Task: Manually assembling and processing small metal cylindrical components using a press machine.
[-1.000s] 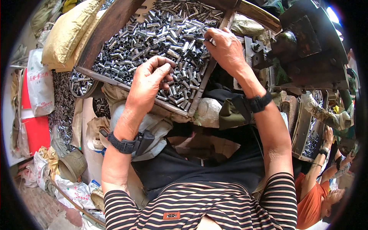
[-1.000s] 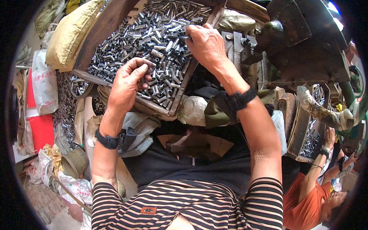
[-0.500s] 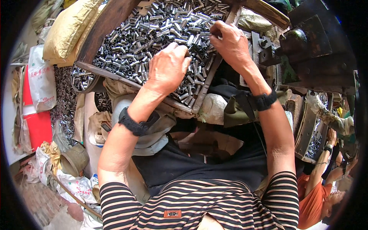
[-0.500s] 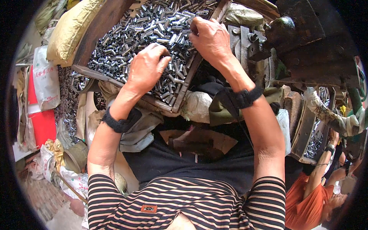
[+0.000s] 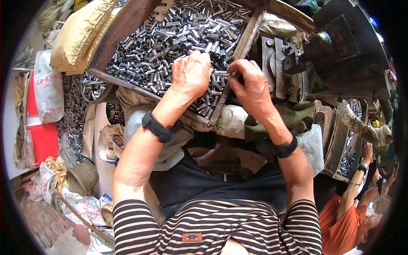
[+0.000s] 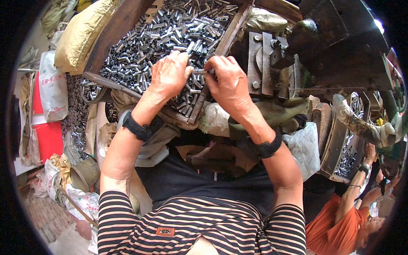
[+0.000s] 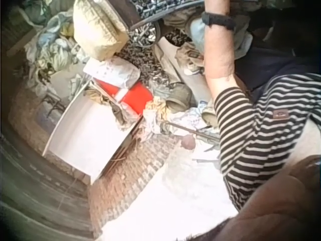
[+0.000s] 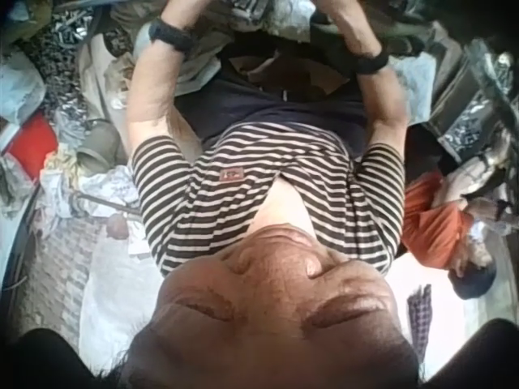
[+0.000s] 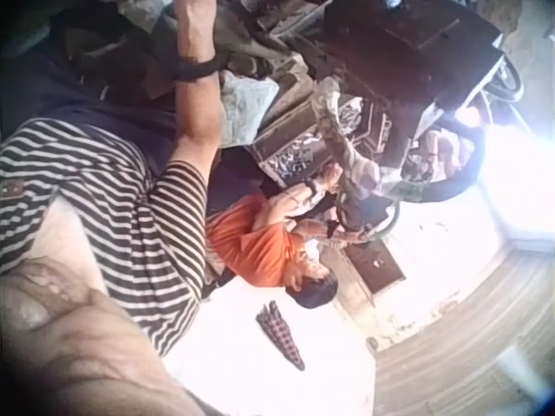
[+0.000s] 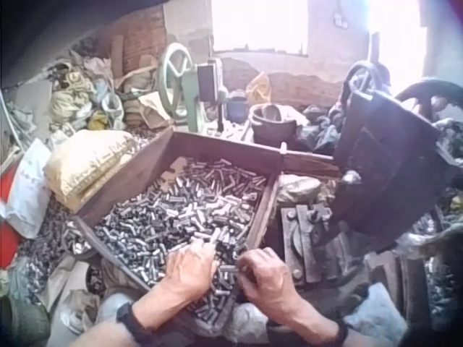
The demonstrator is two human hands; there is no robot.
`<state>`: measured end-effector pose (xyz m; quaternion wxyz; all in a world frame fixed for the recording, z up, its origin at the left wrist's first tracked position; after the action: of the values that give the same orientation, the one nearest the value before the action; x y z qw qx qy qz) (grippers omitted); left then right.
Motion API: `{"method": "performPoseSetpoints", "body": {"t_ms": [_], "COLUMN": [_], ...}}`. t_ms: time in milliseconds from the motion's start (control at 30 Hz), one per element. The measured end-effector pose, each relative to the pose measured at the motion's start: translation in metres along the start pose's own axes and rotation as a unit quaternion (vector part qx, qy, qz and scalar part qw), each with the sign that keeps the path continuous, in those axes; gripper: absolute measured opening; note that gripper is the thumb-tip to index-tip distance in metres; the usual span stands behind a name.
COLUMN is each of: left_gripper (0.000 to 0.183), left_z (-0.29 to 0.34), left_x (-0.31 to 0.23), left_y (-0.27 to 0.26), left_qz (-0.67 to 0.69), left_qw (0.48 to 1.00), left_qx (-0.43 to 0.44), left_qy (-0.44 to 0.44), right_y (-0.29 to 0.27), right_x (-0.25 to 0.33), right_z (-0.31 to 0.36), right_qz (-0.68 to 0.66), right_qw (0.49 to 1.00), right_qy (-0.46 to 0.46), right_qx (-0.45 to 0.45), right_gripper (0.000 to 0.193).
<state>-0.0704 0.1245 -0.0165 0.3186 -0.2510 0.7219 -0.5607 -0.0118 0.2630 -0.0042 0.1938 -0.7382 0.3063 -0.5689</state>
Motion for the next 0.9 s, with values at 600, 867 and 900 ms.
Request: {"method": "performPoseSetpoints", "body": {"t_ms": [600,867,900], "left_gripper": [0.011,0.012,0.012], "left_z": [0.061,0.074,0.075], "left_x": [0.025,0.02,0.02], "left_y": [-0.006,-0.003,-0.002], "left_qz": [0.722,0.713,0.715], "left_qw": [0.653,0.664,0.662], "left_qx": [-0.085,-0.099,-0.097], "left_qy": [-0.21,-0.2,-0.202], "right_y": [-0.002,-0.005,-0.003], "right_x": [0.012,0.014,0.01], "right_z": [0.007,0.003,0.001], "right_qz": [-0.036,-0.027,-0.017], "right_qw": [0.997,0.996,0.997], "right_qy": [0.064,0.079,0.075], "right_qx": [0.004,-0.003,-0.004], "right_gripper": [0.016,0.018,0.018]}}
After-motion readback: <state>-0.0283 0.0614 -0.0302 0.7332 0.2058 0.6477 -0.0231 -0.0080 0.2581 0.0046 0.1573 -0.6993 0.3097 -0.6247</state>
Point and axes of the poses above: each hand's wrist, its own z-axis away from the middle knuckle, its own y-axis out of the palm, x = y × z, the point moved 5 cm from there along -z, towards the middle knuckle, and after that the axes turned 13 degrees about y, right-handed, at the moved point
